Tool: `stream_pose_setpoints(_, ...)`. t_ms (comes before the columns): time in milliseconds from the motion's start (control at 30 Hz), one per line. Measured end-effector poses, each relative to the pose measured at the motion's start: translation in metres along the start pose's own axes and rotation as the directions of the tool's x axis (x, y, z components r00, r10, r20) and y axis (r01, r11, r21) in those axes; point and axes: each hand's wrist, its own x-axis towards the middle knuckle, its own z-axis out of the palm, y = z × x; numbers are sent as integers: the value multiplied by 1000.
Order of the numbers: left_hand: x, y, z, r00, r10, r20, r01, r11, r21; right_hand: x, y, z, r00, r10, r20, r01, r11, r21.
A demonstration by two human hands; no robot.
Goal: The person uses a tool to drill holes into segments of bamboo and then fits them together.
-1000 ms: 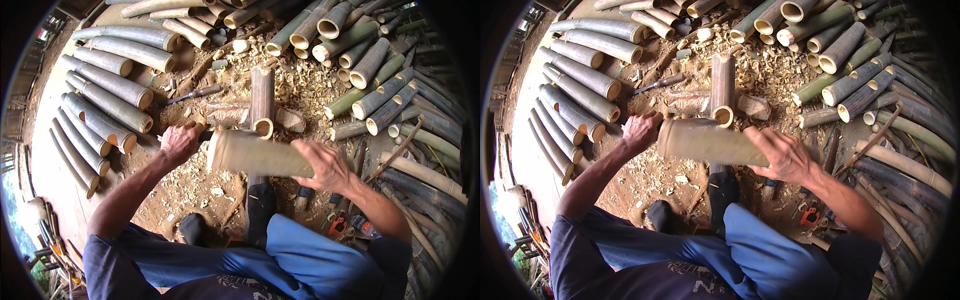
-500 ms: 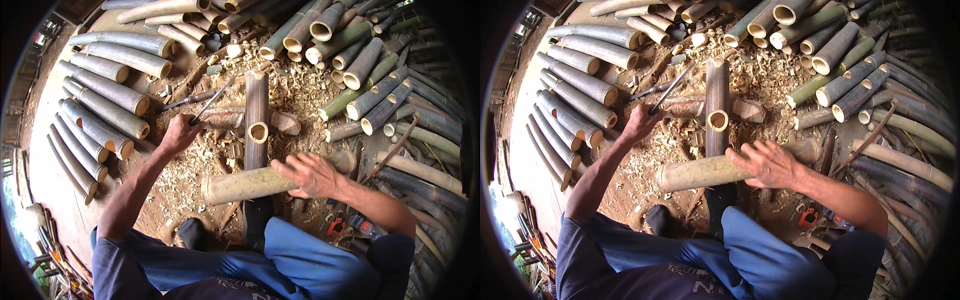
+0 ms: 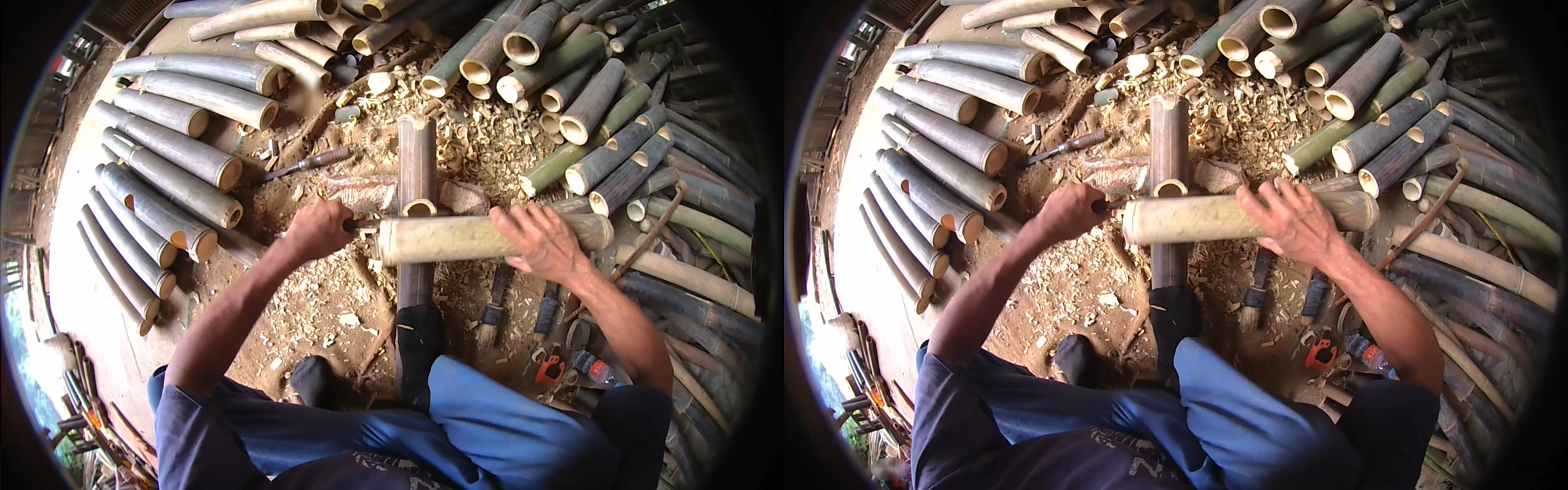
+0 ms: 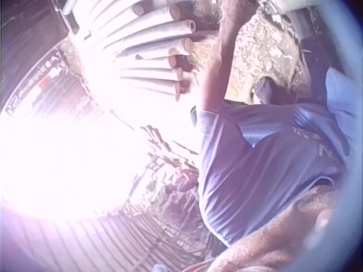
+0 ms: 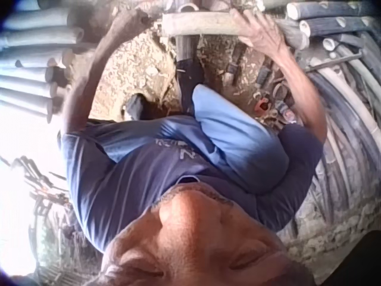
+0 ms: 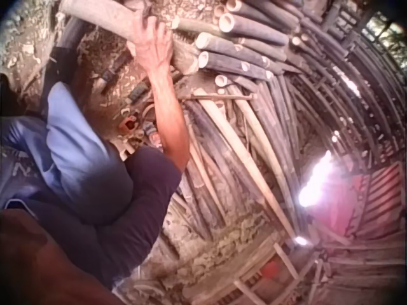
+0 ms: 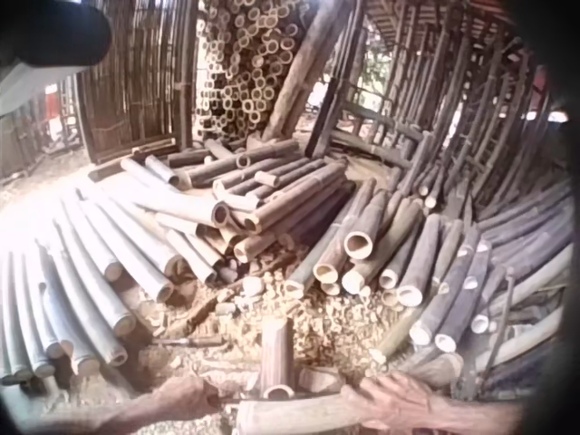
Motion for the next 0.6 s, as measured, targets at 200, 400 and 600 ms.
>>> stream_pose_setpoints(200,22,-25,-37,938,312,-154,-338,919,-201,0,-13,-26,824,565,36,-450,616,646)
stream_pose_setpoints(400,19,-36,-50,966,257,11,-257,961,104,-3,-41,-32,759,638,129,-333,211,919)
stream_pose_setpoints(600,19,-41,-53,987,139,82,-151,972,180,12,-65,-23,753,455,475,-636,319,702)
